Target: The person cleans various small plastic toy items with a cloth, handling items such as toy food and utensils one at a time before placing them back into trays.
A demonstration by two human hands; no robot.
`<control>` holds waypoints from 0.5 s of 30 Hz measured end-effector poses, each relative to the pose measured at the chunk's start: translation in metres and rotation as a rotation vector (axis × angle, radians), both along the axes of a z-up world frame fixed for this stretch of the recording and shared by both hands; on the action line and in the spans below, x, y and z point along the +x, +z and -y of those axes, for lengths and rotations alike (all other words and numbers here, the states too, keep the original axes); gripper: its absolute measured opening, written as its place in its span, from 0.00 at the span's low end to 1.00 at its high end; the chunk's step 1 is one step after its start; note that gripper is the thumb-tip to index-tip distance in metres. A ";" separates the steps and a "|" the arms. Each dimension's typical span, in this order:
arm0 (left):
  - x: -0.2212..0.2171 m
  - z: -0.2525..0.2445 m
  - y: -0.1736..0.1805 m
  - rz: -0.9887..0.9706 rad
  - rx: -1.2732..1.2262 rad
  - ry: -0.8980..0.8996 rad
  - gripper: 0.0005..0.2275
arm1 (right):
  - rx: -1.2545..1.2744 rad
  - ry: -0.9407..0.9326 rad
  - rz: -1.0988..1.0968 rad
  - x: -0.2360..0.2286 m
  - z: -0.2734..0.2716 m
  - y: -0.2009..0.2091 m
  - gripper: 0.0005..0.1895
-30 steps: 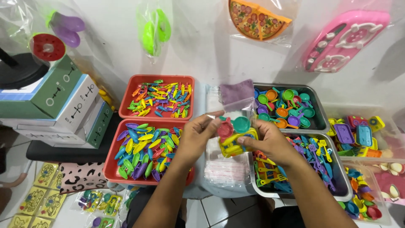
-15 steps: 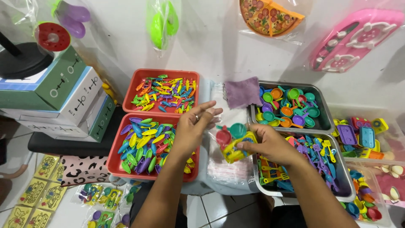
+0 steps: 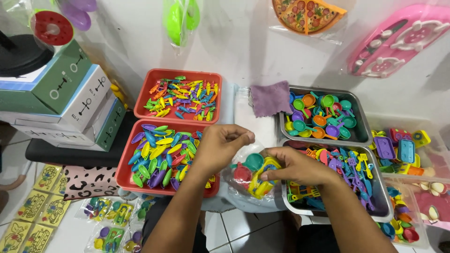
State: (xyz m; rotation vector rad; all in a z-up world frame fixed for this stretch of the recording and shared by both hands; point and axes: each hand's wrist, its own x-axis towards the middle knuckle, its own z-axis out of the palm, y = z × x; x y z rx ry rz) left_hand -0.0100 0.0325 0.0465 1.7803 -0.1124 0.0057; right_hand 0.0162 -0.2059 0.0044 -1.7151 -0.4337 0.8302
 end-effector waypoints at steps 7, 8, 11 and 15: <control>0.021 -0.007 -0.036 0.229 -0.497 0.057 0.28 | 0.282 -0.300 0.107 0.009 0.009 -0.017 0.15; 0.024 -0.004 -0.044 0.208 -0.568 -0.023 0.37 | 0.345 -0.374 0.110 0.010 0.010 -0.018 0.16; 0.016 0.018 -0.052 0.083 -0.615 -0.147 0.56 | 0.442 -0.468 0.120 0.009 0.012 -0.015 0.18; 0.022 0.039 -0.073 -0.068 -0.476 -0.084 0.45 | 0.513 -0.538 0.150 0.001 0.014 0.007 0.17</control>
